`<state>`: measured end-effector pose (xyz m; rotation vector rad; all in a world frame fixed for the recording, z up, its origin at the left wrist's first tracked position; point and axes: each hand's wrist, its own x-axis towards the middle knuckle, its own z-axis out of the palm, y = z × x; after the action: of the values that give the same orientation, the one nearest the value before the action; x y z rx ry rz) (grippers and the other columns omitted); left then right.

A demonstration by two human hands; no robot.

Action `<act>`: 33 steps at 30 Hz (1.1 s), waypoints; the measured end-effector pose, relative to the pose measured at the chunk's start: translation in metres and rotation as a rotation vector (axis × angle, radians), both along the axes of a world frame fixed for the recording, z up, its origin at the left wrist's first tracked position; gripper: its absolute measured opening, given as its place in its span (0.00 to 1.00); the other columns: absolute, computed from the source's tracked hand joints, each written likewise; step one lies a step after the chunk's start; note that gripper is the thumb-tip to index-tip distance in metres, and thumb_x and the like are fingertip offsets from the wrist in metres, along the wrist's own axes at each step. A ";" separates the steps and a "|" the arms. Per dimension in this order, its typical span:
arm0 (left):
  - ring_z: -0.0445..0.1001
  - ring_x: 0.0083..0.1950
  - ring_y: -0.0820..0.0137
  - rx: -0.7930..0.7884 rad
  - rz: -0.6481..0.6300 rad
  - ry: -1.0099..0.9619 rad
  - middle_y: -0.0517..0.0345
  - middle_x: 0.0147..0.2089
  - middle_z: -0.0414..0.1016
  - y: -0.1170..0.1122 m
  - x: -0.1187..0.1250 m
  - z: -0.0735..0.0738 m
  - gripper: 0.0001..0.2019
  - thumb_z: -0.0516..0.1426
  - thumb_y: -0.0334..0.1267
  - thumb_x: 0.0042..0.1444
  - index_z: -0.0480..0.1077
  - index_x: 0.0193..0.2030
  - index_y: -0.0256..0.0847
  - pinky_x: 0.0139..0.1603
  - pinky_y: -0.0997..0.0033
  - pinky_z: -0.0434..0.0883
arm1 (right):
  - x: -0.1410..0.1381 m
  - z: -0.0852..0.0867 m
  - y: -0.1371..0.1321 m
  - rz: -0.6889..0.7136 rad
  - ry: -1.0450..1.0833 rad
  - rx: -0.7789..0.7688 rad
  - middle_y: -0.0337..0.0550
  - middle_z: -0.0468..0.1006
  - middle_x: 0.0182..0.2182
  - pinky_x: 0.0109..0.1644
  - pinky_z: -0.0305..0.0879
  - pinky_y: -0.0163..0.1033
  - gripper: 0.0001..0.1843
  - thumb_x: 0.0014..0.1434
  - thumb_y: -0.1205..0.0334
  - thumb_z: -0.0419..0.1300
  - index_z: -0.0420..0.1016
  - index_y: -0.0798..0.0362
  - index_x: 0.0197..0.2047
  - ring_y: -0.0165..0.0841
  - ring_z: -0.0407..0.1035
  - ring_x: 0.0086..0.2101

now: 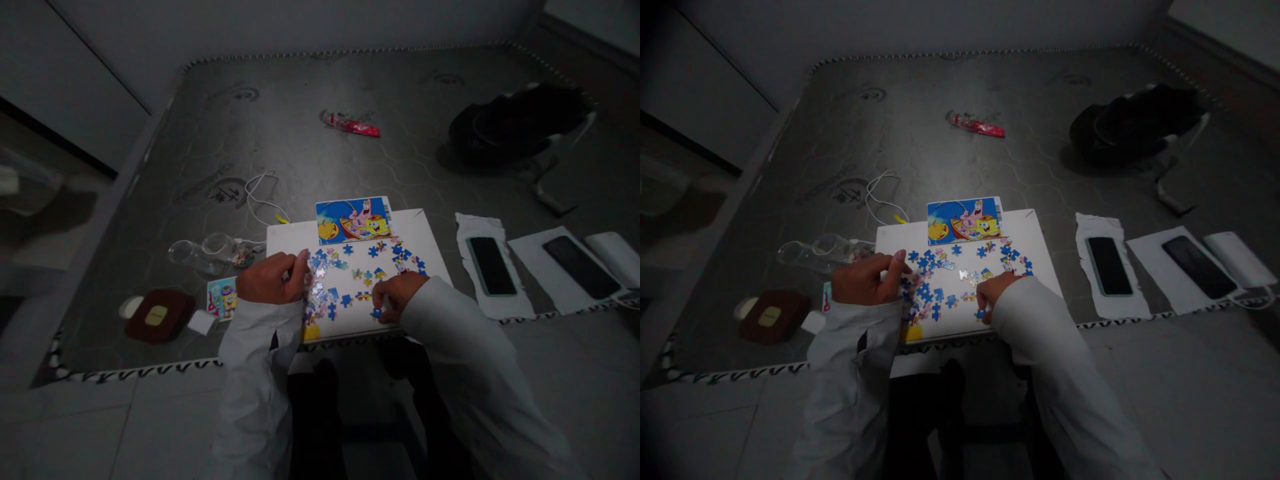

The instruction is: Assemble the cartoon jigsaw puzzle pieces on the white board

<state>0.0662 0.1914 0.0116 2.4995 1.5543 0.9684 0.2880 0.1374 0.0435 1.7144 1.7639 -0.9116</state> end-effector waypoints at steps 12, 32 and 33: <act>0.67 0.19 0.76 0.036 0.153 -0.120 0.60 0.20 0.75 0.003 -0.011 0.005 0.19 0.55 0.44 0.61 0.78 0.23 0.41 0.21 0.74 0.57 | -0.002 0.005 -0.002 0.003 0.009 0.039 0.35 0.79 0.30 0.38 0.61 0.34 0.07 0.49 0.60 0.66 0.75 0.46 0.34 0.32 0.73 0.34; 0.66 0.21 0.77 -0.036 0.230 -0.142 0.62 0.21 0.75 0.002 -0.017 0.011 0.20 0.52 0.43 0.62 0.76 0.21 0.42 0.24 0.75 0.59 | 0.008 -0.002 -0.014 0.055 0.059 0.230 0.36 0.76 0.23 0.29 0.58 0.35 0.03 0.51 0.58 0.64 0.74 0.46 0.29 0.32 0.70 0.25; 0.67 0.21 0.77 -0.046 0.256 -0.156 0.62 0.21 0.75 0.002 -0.018 0.013 0.21 0.52 0.43 0.63 0.76 0.22 0.41 0.24 0.75 0.59 | 0.009 -0.002 -0.015 0.058 0.057 0.245 0.35 0.76 0.22 0.29 0.58 0.35 0.03 0.51 0.58 0.64 0.74 0.46 0.29 0.32 0.69 0.24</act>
<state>0.0482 0.1930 0.0242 2.1726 1.8518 1.1117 0.2972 0.1226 0.0420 1.7896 2.0230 -0.7514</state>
